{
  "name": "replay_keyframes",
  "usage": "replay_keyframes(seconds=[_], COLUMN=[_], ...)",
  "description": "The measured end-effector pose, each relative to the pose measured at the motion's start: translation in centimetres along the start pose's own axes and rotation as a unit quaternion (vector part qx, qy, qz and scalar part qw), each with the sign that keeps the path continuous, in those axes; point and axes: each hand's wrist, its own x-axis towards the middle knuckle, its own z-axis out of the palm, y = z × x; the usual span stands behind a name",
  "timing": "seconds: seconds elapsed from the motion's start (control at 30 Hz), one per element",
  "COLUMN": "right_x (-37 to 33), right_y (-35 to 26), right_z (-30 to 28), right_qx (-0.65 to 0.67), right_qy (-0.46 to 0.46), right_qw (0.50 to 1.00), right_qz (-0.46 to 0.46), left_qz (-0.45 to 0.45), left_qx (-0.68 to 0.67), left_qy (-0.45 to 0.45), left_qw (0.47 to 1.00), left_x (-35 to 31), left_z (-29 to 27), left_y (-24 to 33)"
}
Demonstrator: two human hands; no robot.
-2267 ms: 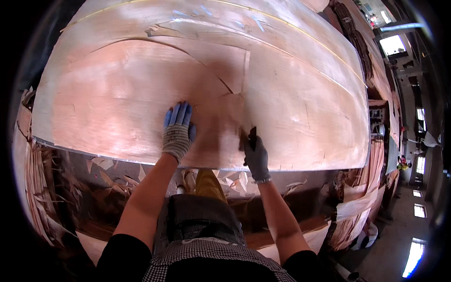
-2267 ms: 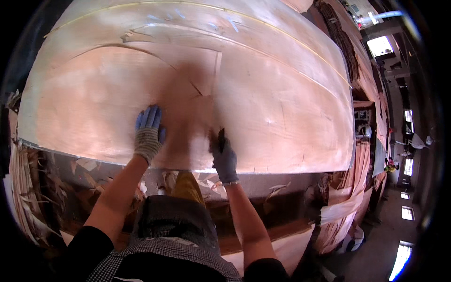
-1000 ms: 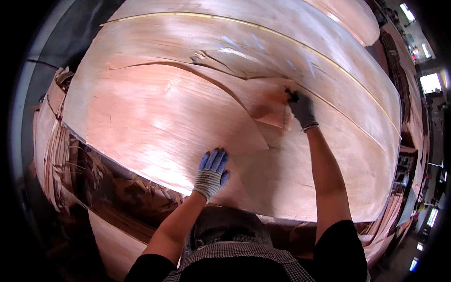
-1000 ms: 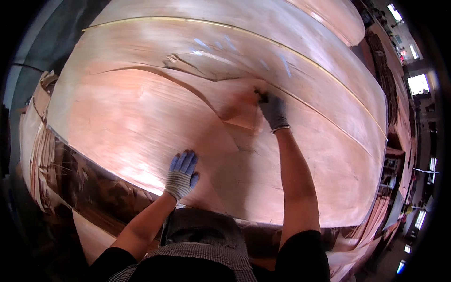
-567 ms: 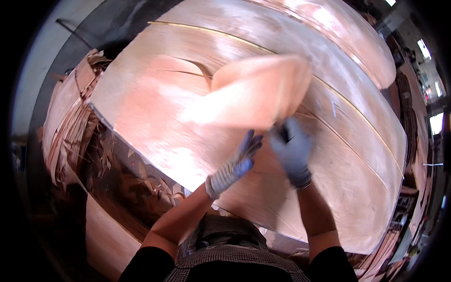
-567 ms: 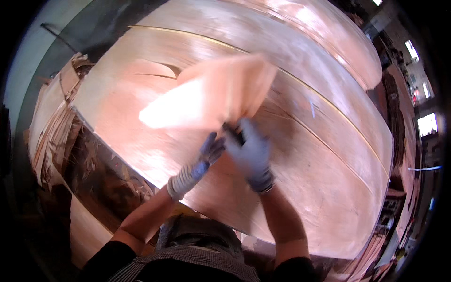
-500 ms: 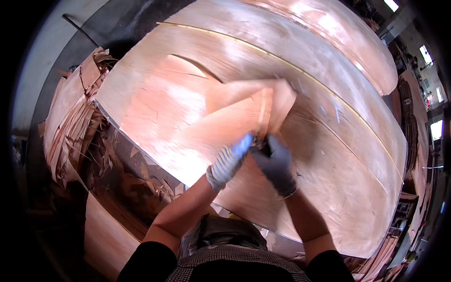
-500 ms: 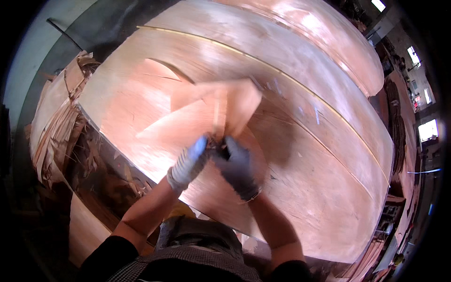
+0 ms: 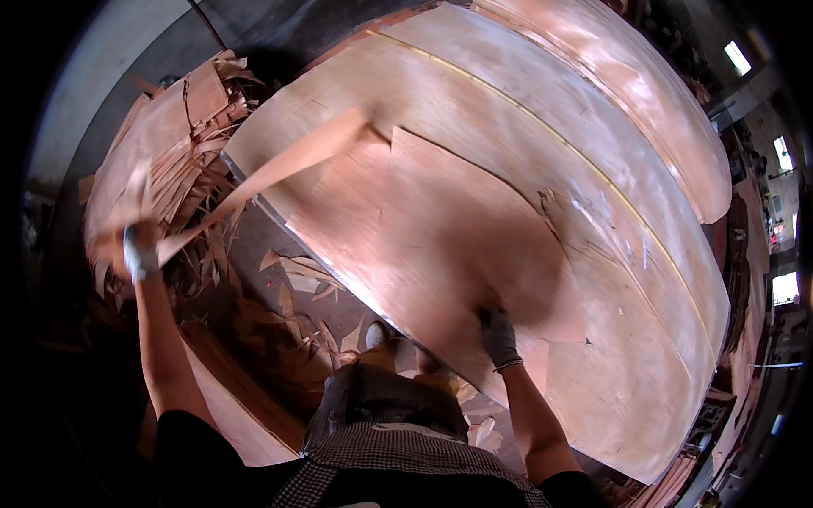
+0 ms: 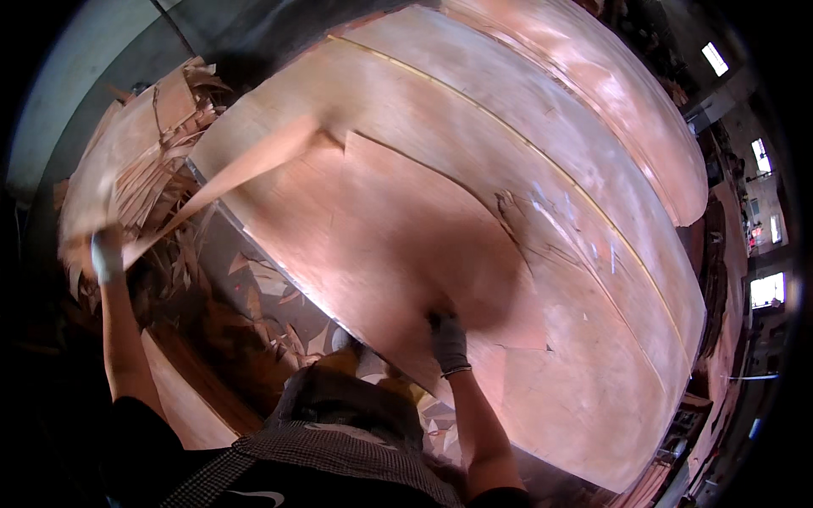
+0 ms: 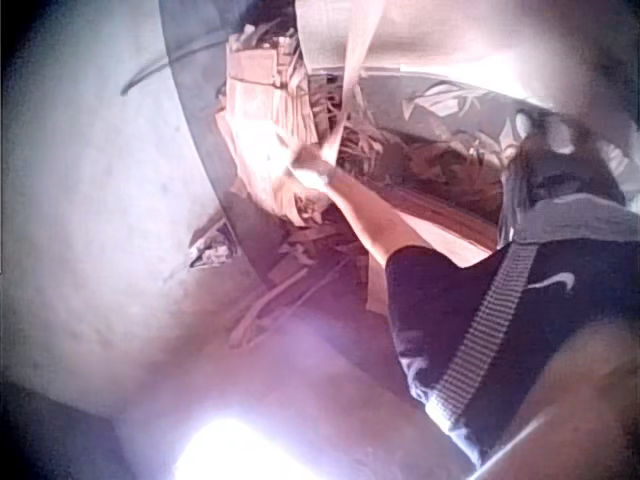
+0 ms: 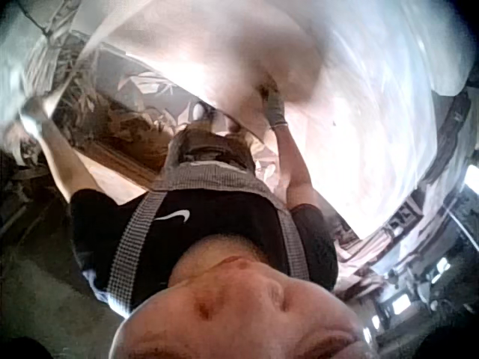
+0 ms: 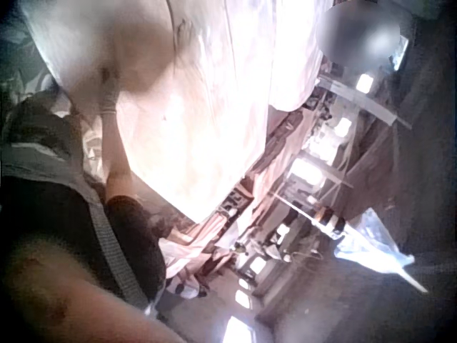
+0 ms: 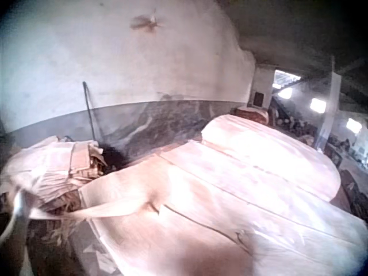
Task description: The person cuts pieces of wood veneer using a utility knife and applies tape to secure them onto larger sheets; they also move the veneer sheets using a long bamboo pole.
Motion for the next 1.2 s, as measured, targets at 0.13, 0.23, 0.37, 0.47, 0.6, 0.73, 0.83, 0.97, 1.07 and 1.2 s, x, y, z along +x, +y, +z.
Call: replay_keyframes(seconds=[0.13,0.23,0.37,0.47,0.6,0.73,0.83,0.97,1.07,1.2], right_x=[-1.0,-0.7,-0.7,-0.3,-1.7,-1.4,-1.7,-0.8,0.5,0.3], right_y=[4.7,3.8,2.9,0.4,1.3,-0.6,-5.7,-12.2,-13.4,-13.4], right_z=[-0.2,-0.7,-0.6,0.9,0.4,1.3,0.9,8.7,11.9,13.3], right_qx=[-0.015,0.006,-0.003,0.021,-0.003,-0.053,-0.11,-0.21,-0.218,-0.21], right_qy=[0.012,-0.017,-0.021,0.025,0.084,0.082,0.077,0.075,0.084,0.109], right_qw=[1.0,1.0,1.0,0.999,0.994,0.993,0.986,0.968,0.967,0.967], right_qz=[-0.024,0.021,0.017,-0.028,-0.064,-0.072,-0.095,-0.112,-0.101,-0.091], left_qz=[-0.321,-0.07,-0.266,-0.327,-0.138,0.159,0.127,0.209,0.226,0.33], left_qx=[-0.872,-0.96,-0.858,-0.838,-0.73,-0.725,-0.623,-0.677,-0.727,-0.706], left_qy=[-0.171,-0.272,-0.431,-0.334,-0.439,-0.404,-0.42,-0.386,-0.36,-0.284], left_qw=[0.329,-0.007,0.081,0.281,0.505,0.535,0.648,0.591,0.539,0.558], left_x=[-15.2,-26.4,-32.8,-36.0,-23.9,-22.6,-17.3,-16.1,-16.0,-17.5], left_z=[1.2,-5.3,-14.0,-7.2,-16.0,-15.8,-24.4,-30.2,-31.1,-26.3], left_y=[4.3,9.7,20.2,26.6,29.4,30.5,29.4,33.9,38.4,42.7])
